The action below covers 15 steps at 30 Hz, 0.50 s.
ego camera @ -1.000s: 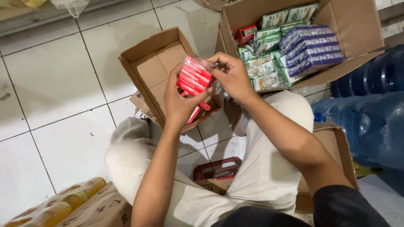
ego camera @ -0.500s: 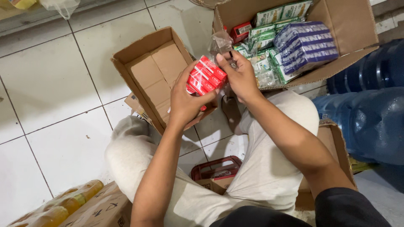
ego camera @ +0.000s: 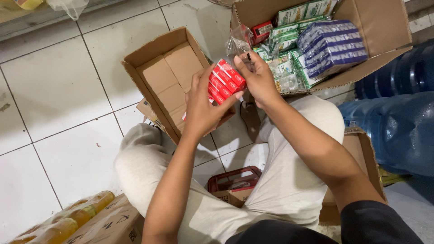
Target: The person organizes grocery items by hand, removing individual red packages from a clear plastic wrapper and placing them into a small cardboard box.
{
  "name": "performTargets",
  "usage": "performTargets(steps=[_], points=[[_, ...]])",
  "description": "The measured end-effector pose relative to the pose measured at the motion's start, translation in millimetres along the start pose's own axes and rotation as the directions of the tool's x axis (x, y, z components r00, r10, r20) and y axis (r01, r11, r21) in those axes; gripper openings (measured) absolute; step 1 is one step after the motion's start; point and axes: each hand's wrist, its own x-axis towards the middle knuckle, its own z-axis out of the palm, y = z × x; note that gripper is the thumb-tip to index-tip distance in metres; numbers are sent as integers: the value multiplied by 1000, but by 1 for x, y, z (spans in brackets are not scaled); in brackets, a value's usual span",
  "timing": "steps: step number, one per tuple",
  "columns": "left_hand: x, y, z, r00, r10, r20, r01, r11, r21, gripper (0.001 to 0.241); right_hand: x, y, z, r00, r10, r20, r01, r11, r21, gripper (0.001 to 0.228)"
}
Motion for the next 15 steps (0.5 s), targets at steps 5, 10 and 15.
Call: performTargets(steps=[5,10,15], points=[[-10,6,9,991,88,-103,-69,981,180,93,-7,0,10,992,-85,95,83,996,24,18],[-9,6,-4,994,46,-96,-20,965,262,88,-12,-18,18,980,-41,196,58,995,-82,19],[-9,6,-21,998,63,-22,-54,956,288,93,-10,-18,22,939,-124,322,127,992,12,20]])
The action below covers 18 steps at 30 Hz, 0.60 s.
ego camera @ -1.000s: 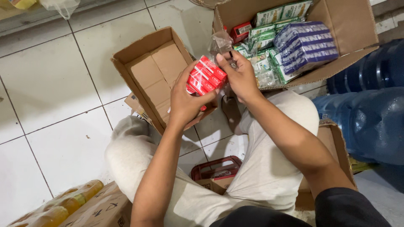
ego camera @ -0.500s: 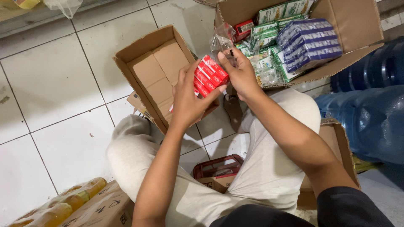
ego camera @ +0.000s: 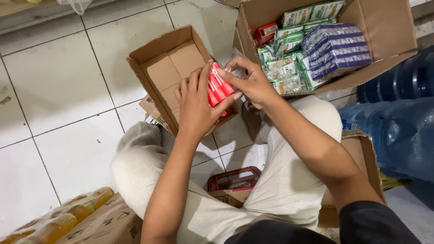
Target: The person organizes grocery items by hand, removing individual red packages from a clear plastic wrapper and placing them into a small cardboard box.
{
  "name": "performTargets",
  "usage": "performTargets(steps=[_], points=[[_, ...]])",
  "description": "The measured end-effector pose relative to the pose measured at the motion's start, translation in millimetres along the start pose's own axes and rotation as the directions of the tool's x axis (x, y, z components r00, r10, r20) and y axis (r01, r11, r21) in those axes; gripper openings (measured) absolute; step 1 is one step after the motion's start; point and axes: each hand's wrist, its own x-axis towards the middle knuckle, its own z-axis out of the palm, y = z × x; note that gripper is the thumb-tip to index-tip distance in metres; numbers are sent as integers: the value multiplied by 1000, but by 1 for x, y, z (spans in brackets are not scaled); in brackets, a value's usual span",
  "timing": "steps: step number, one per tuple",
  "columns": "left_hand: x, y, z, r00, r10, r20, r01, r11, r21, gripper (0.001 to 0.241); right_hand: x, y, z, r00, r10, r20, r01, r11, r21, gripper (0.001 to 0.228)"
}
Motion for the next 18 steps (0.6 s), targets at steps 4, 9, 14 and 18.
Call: performTargets(steps=[4,9,14,18], points=[[-5,-12,4,998,58,13,-58,998,15,94,2,5,8,989,136,-50,-137,991,-5,15],[-12,-23,26,996,61,-61,-63,998,-23,95,0,8,12,1000,14,-15,-16,988,-151,14],[-20,-22,30,997,20,-76,-23,999,-29,92,-7,4,16,994,105,23,-101,986,-136,16],[-22,-18,27,996,-2,-93,1,1000,-10,88,-7,2,19,995,-49,92,60,991,-118,14]])
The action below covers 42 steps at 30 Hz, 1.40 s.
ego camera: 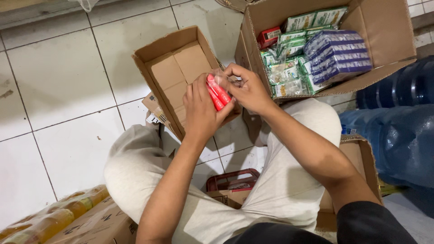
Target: The person organizes grocery items by hand, removing individual red packages from a clear plastic wrapper and placing them into a small cardboard box.
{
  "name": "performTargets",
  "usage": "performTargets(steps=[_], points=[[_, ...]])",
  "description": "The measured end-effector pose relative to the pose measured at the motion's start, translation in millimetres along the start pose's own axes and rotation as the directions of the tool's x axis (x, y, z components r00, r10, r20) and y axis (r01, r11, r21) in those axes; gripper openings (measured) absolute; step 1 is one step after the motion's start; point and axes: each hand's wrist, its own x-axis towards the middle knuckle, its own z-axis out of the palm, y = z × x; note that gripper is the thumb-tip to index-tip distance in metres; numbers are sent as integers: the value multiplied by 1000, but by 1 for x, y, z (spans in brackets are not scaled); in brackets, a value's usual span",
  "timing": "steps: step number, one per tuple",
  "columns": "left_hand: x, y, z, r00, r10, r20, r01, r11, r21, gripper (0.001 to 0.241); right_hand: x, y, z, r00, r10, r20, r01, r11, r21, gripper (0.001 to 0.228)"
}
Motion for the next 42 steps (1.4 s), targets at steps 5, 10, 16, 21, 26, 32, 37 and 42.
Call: performTargets(steps=[5,10,16,21,26,32,37,42], points=[[-1,3,0,998,40,-41,-39,999,25,87,0,6,-1,994,-15,-107,4,995,-103,24],[-2,3,-3,997,62,-48,-62,998,7,86,3,11,2,982,59,-179,-78,992,-101,26],[-3,3,-11,994,81,-73,-81,997,-5,84,6,12,9,973,117,-197,-120,993,-2,24],[-2,5,-17,993,91,-76,-89,996,29,83,5,21,13,962,114,-249,-120,993,-9,24],[0,4,-20,995,79,-67,-78,997,15,85,12,17,9,971,197,-136,-194,980,37,23],[-5,5,-14,998,56,-41,-57,998,-23,86,18,-17,7,997,4,79,-3,1000,-21,21],[-5,3,-15,995,70,-70,-73,996,-46,88,21,-8,9,983,104,-153,-138,963,-233,19],[-7,8,-17,997,8,-76,-19,989,-144,93,25,10,5,984,-10,-177,-22,984,-177,23]])
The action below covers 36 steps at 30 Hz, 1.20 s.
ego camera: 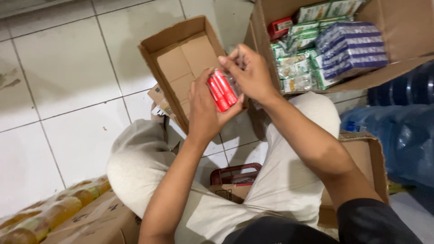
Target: The person organizes grocery items by hand, removing individual red packages from a clear plastic wrapper and placing them into a small cardboard box.
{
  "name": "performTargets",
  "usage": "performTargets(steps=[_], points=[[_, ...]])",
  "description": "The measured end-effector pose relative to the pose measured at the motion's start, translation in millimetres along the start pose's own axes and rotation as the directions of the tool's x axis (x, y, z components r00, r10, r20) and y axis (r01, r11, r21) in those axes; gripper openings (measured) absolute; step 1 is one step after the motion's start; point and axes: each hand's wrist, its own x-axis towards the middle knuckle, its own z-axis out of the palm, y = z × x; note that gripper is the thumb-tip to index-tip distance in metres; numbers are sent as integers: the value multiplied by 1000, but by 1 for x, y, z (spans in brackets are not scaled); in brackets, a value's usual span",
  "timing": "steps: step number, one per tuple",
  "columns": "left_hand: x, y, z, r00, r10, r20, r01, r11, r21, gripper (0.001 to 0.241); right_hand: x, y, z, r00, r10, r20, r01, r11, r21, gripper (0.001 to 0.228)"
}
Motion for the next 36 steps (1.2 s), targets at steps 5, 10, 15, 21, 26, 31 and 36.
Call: performTargets(steps=[5,10,15,21,26,31,36], points=[[1,4,-1,999,29,-16,-30,1000,-8,96,4,10,0,997,75,-12,-73,986,150,22],[1,7,-6,999,50,-8,-50,999,-20,95,3,19,3,973,232,-20,-208,906,368,23],[1,6,-11,994,102,-46,-105,992,-67,90,5,3,1,936,327,129,-342,763,549,22],[3,-7,-19,988,108,-107,-109,994,-2,86,-2,-24,0,832,465,303,-555,699,451,10],[-1,-12,-17,988,125,-86,-118,990,74,89,-5,13,6,964,213,156,-256,901,351,21],[-1,-8,-18,974,204,-103,-211,975,-70,89,3,31,12,977,208,48,-202,832,517,20],[-7,-19,-7,974,-172,-147,52,801,-596,73,12,25,-2,891,411,193,-446,712,542,13]])
